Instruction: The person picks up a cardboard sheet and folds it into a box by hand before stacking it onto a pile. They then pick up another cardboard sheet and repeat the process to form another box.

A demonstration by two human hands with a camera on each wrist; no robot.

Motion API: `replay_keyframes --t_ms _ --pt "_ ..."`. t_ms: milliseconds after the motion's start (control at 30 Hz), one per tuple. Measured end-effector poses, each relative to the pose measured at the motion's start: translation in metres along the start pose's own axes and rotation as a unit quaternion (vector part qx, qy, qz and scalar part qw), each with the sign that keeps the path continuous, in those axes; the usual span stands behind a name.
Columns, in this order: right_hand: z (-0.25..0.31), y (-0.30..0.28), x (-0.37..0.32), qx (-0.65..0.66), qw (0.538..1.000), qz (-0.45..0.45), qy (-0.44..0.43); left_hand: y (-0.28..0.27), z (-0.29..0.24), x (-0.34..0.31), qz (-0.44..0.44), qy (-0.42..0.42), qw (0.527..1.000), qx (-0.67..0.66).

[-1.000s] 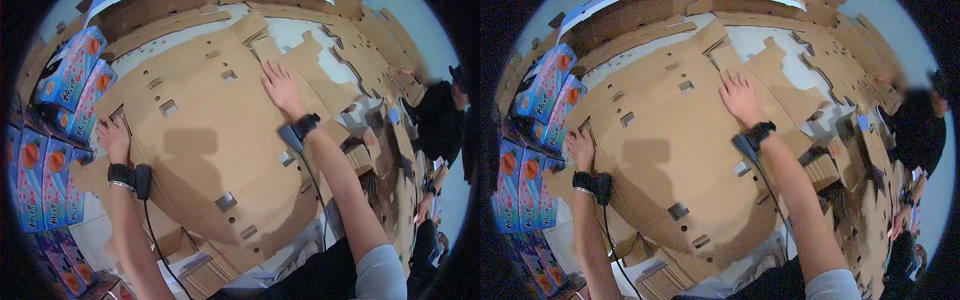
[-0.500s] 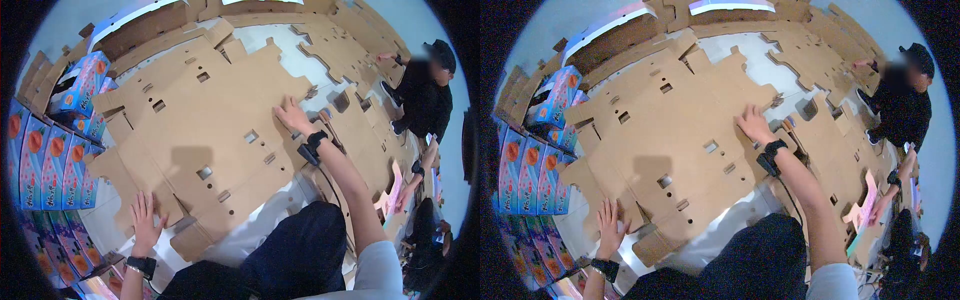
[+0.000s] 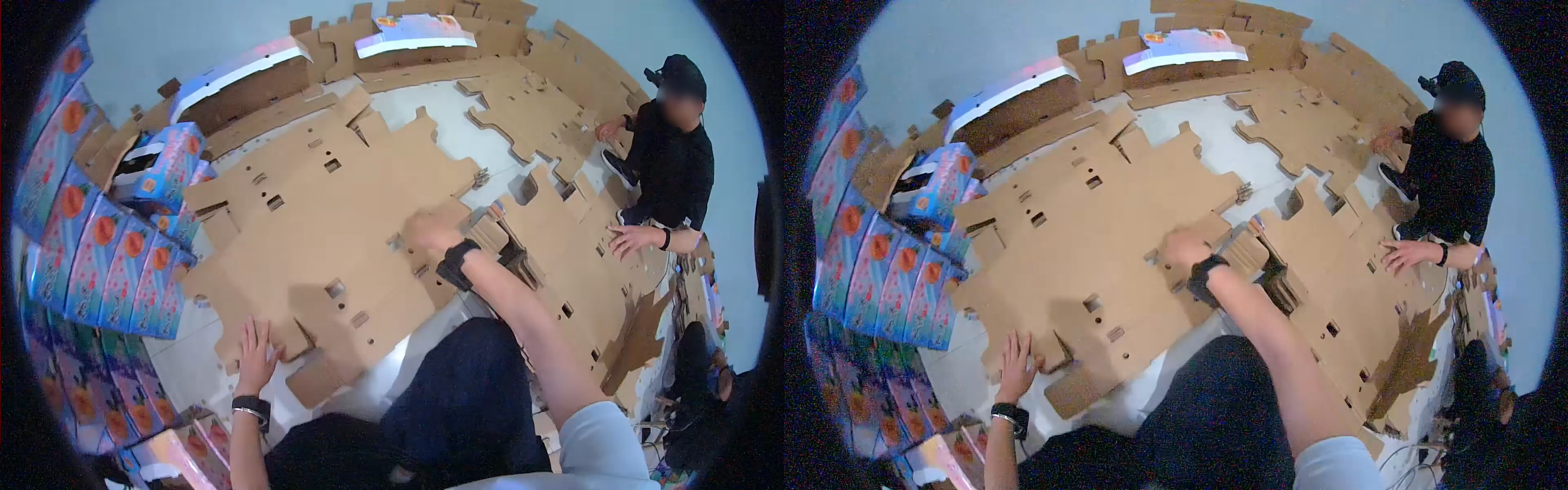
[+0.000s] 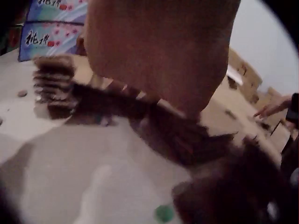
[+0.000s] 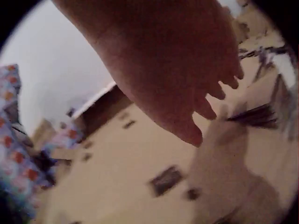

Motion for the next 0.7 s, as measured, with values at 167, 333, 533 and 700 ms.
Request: replay_keyframes --t_ms 167,333,533,700 --pt "0.146 -0.066 -0.172 0.224 0.916 0.069 -0.327 -0.149 -0.055 -0.096 -0.222 0.045 0.972 -0.067" --pt "0.177 -0.031 -0.329 0.188 0.883 0.176 -0.393 -0.313 -0.009 -0.294 -0.587 -0.014 0.784 0.201" --pt "0.191 0.057 -0.388 -0.014 0.875 0.150 -0.459 -0.251 0.216 -0.419 -0.440 -0.356 0.799 0.202" --pt "0.205 0.063 -0.399 0.022 0.866 0.169 -0.470 -0.056 0.304 -0.422 -0.187 -0.523 0.823 0.121"
Point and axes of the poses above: each hand's wrist, its own x-axis towards the middle knuckle, its own y-axis out of the palm, z = x × y, the point moved 10 cm from there along x, towards the middle knuckle, and after that the axes turned 2 degrees about y, right-handed, at the moved point
